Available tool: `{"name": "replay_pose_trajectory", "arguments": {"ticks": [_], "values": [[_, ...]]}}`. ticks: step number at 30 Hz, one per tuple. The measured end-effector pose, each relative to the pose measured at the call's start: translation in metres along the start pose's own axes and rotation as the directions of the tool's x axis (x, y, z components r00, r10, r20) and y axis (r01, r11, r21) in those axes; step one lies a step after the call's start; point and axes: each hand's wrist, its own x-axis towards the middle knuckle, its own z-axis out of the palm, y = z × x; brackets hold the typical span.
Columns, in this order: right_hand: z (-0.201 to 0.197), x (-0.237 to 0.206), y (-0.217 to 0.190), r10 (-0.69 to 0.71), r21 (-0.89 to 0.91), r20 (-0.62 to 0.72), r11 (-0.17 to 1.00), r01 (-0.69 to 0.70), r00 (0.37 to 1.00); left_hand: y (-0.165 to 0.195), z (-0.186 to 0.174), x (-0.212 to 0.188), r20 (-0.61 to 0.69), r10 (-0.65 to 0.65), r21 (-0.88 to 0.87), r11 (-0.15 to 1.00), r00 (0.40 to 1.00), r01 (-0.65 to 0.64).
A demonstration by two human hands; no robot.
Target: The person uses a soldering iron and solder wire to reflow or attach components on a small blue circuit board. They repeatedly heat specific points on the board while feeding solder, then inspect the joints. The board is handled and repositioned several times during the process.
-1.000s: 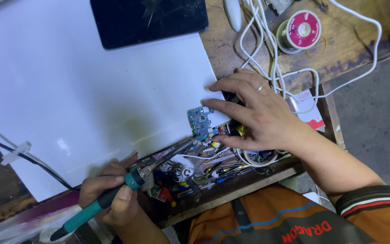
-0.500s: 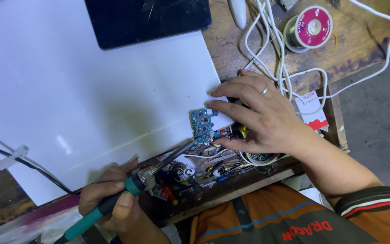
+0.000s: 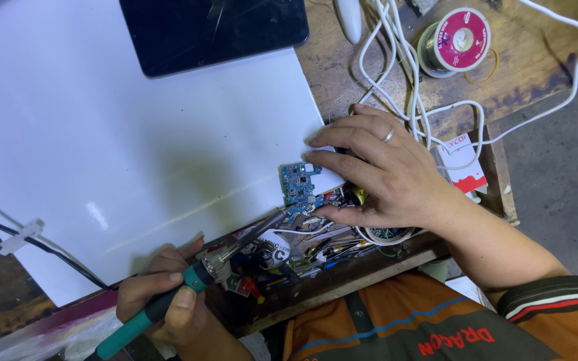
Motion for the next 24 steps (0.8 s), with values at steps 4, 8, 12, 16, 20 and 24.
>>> {"name": "replay_pose_trajectory", "arguments": {"ticks": [4, 8, 12, 16, 20, 24], "values": [[0.0005, -0.0004, 0.0014, -0.003, -0.004, -0.015, 1.0, 0.003, 1.0, -0.0013, 0.0013, 0.0009, -0.004, 0.019, 0.007, 1.0, 1.0, -0.019], [0.0013, -0.0009, 0.0015, -0.009, -0.003, -0.025, 1.0, 0.009, 1.0, -0.0032, 0.0018, 0.0024, -0.006, 0.037, 0.033, 0.999, 0.999, -0.037], [0.0019, -0.0001, 0.0027, -0.028, -0.002, -0.032, 1.0, 0.028, 0.999, -0.0034, 0.0012, 0.0037, 0.005, 0.044, 0.034, 0.998, 0.999, -0.044], [0.0029, 0.0003, 0.0033, -0.017, 0.004, -0.037, 1.0, 0.017, 0.999, -0.0029, 0.0012, 0.0039, 0.003, 0.028, 0.054, 0.998, 1.0, -0.028], [0.0022, 0.0004, 0.0044, -0.024, -0.002, -0.036, 1.0, 0.024, 0.999, -0.0042, 0.0029, 0.0037, -0.011, 0.037, 0.032, 0.999, 0.999, -0.036], [0.0017, 0.0007, 0.0039, -0.021, 0.001, -0.036, 1.0, 0.021, 0.999, -0.0041, 0.004, 0.0031, -0.015, 0.036, 0.026, 0.999, 0.999, -0.036]]}}
